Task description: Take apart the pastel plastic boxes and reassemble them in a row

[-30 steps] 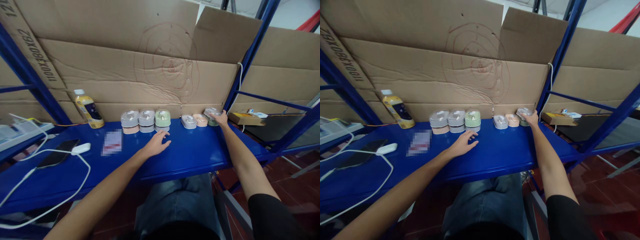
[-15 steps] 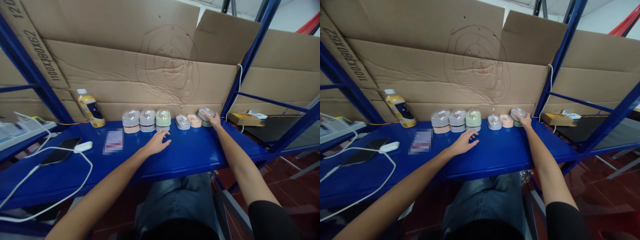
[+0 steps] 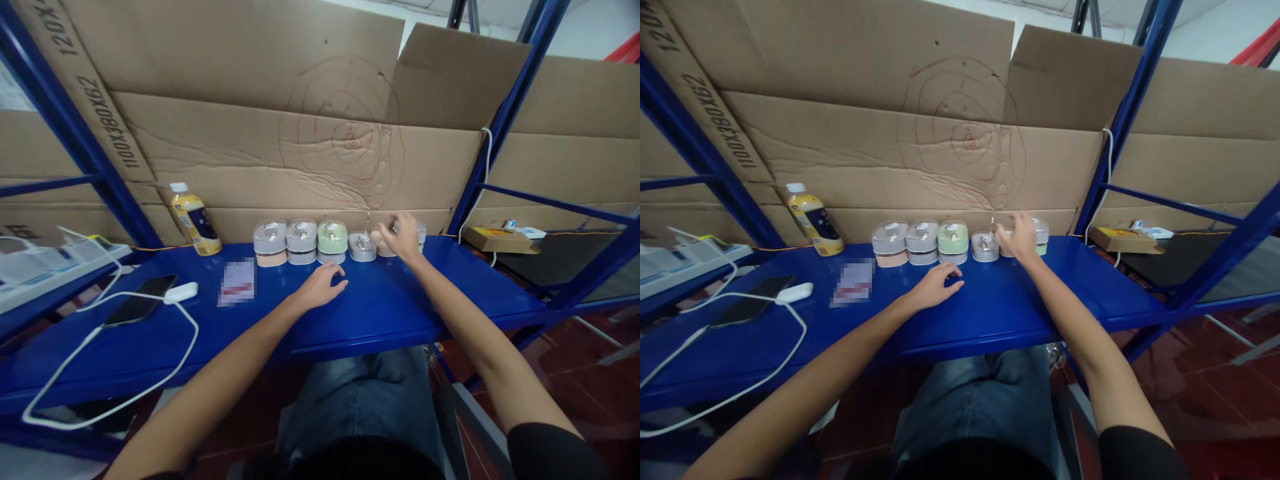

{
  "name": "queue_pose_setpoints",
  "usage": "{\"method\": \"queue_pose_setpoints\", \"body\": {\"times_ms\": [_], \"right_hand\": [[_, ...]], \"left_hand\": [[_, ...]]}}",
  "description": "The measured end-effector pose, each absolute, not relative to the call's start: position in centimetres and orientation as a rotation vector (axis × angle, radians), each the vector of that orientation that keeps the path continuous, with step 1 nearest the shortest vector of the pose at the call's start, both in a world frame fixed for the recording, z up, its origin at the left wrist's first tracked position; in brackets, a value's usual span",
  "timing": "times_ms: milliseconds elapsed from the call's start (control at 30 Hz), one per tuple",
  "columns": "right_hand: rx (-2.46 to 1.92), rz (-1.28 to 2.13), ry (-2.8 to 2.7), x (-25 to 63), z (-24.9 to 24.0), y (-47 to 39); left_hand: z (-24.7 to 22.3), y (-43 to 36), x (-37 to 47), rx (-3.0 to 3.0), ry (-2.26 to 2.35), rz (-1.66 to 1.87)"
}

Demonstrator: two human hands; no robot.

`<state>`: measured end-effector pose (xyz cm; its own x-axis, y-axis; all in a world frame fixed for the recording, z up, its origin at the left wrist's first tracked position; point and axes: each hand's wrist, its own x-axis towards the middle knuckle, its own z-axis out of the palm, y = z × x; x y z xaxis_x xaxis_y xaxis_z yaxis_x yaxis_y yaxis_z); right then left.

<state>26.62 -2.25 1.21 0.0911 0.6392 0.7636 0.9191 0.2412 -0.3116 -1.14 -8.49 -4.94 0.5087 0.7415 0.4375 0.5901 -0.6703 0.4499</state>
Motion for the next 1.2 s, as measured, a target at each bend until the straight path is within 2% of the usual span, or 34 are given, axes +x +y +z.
{"method": "queue_pose_setpoints", "body": {"times_ms": [67, 200, 367, 600, 800, 1000, 1100, 1200], "right_hand": [[-1.518, -0.34, -1.872, 21.7, 2.0, -3.4], [-1.724, -0.283, -1.935, 13.0, 2.6, -4.4], [-1.868, -0.249, -1.863, 9.3, 2.2, -4.3], [-1.737, -0.082, -1.826, 14.7, 2.6, -4.7], [-1.202, 0.331, -1.975, 23.4, 2.7, -7.4], [-0.916, 0.727, -2.295, 27.0, -0.5, -10.7], [-0.887, 0.699, -2.39, 26.8, -1.6, -11.1], [-0.902, 0.572, -2.461, 25.9, -1.7, -11.0]], "left_hand": [[-4.8, -8.4, -1.2, 2.545, 1.148, 0.909], [-4.6, -8.2, -1.6, 2.509, 1.319, 1.004], [-4.5, -7.9, -1.9, 2.445, 1.465, 1.087], [-3.9, -8.2, -1.9, 2.392, 1.438, 1.217], [-2.8, -8.2, -2.5, 1.904, 1.198, 1.426], [-3.6, -8.6, -2.3, 1.874, 0.833, 1.01], [-3.9, -9.4, -2.0, 2.027, 0.775, 0.846], [-4.0, -9.9, -1.9, 2.189, 0.833, 0.861]]}}
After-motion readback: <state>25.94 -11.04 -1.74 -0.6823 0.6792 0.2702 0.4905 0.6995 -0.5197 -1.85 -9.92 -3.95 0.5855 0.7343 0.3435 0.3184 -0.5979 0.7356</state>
